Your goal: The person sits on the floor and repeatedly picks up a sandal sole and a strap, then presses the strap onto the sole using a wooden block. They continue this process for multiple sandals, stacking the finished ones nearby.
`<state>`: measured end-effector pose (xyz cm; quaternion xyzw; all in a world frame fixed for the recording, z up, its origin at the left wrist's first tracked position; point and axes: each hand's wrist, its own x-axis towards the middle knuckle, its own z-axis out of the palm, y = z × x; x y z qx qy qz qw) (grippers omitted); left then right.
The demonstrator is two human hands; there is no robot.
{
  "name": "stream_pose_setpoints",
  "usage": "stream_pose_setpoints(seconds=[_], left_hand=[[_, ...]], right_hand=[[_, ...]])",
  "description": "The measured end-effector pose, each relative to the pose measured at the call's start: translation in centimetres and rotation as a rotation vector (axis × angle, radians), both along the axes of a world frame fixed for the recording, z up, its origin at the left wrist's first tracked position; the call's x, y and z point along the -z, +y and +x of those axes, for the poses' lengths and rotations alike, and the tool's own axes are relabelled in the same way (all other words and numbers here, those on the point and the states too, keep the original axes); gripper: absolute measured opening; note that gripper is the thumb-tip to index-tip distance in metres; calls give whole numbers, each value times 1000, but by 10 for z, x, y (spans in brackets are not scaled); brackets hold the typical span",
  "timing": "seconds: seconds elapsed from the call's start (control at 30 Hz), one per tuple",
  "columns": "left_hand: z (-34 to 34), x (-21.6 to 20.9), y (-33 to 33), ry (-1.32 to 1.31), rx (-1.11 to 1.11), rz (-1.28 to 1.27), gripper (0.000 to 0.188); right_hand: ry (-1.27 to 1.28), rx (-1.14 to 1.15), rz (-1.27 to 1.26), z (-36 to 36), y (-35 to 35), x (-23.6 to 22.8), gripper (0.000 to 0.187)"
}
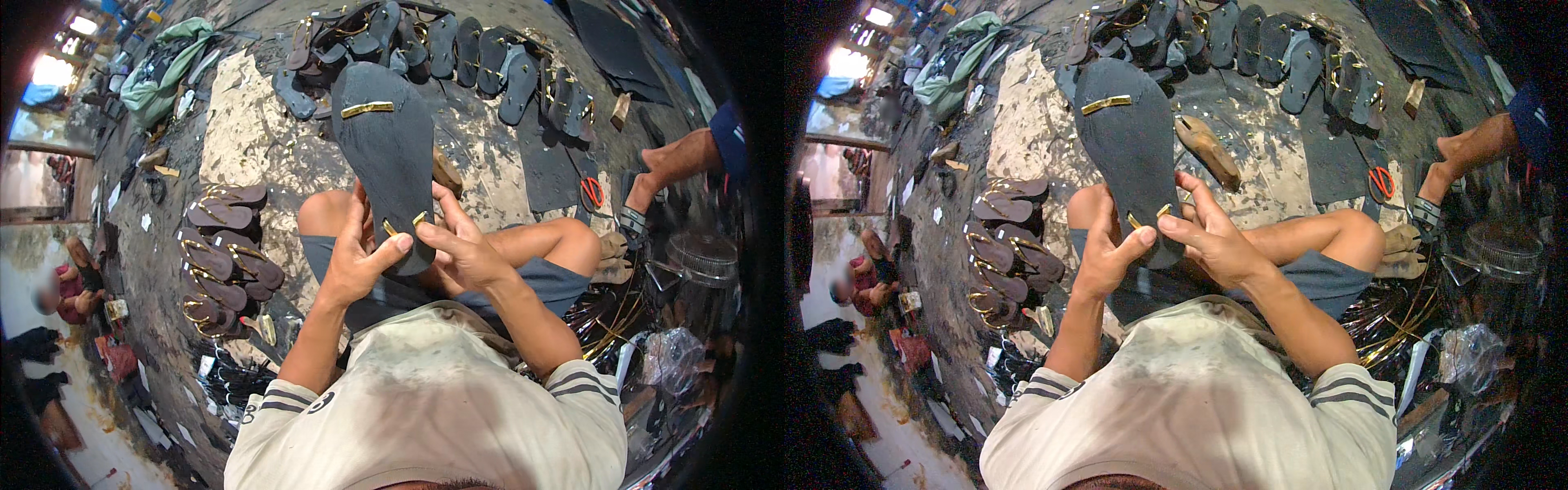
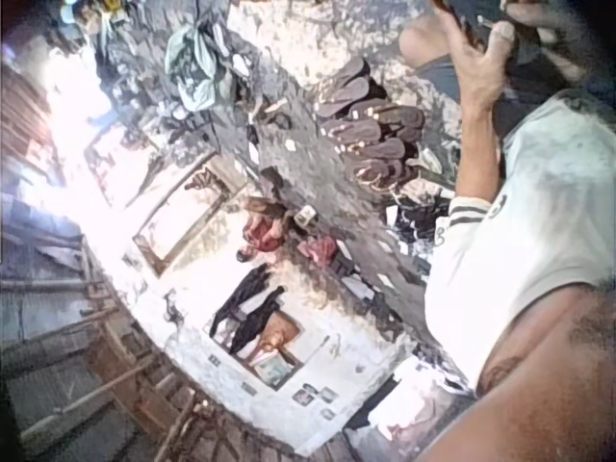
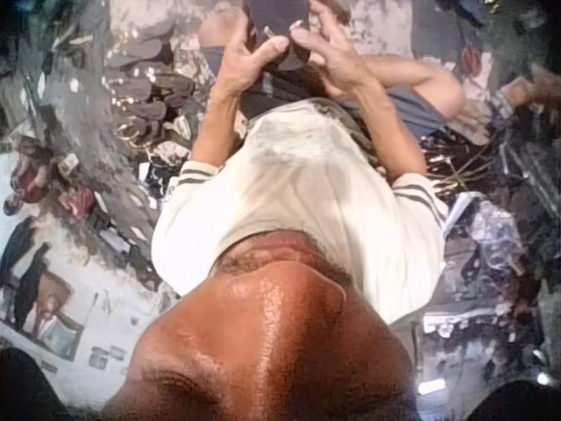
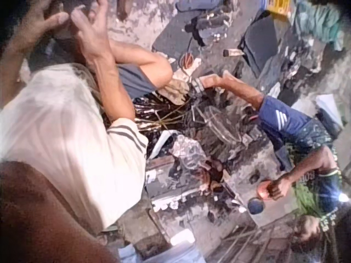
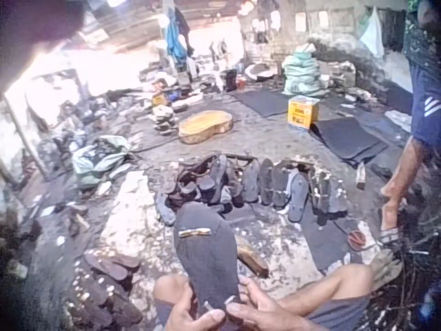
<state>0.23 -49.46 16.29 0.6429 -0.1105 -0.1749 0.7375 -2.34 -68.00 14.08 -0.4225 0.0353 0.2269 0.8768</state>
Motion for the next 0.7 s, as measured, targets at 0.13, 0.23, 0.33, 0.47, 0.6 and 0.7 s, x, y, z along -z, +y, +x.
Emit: stream_pose_setpoints(seconds=[0.13, 0.23, 0.33, 0.47, 0.6, 0.7], left_hand=[[5, -1, 6, 67, 50, -9, 105], [11, 4, 12, -109, 4, -76, 117], [18, -2, 16, -319, -283, -252, 117], [25, -16, 26, -127, -388, -604, 88], [51, 16, 53, 150, -614, -416, 86], [76, 77, 185, 74, -1107, -173, 67]], right_hand=[[-2, 91, 95, 9, 8, -9, 73], [-106, 189, -222, 9, 27, -2, 71], [-749, 333, -886, 19, 34, 2, 88], [-543, 360, -425, 17, 62, -12, 78], [-362, 84, -583, 37, 67, -14, 57], [-408, -39, -769, 48, 34, -6, 51]])
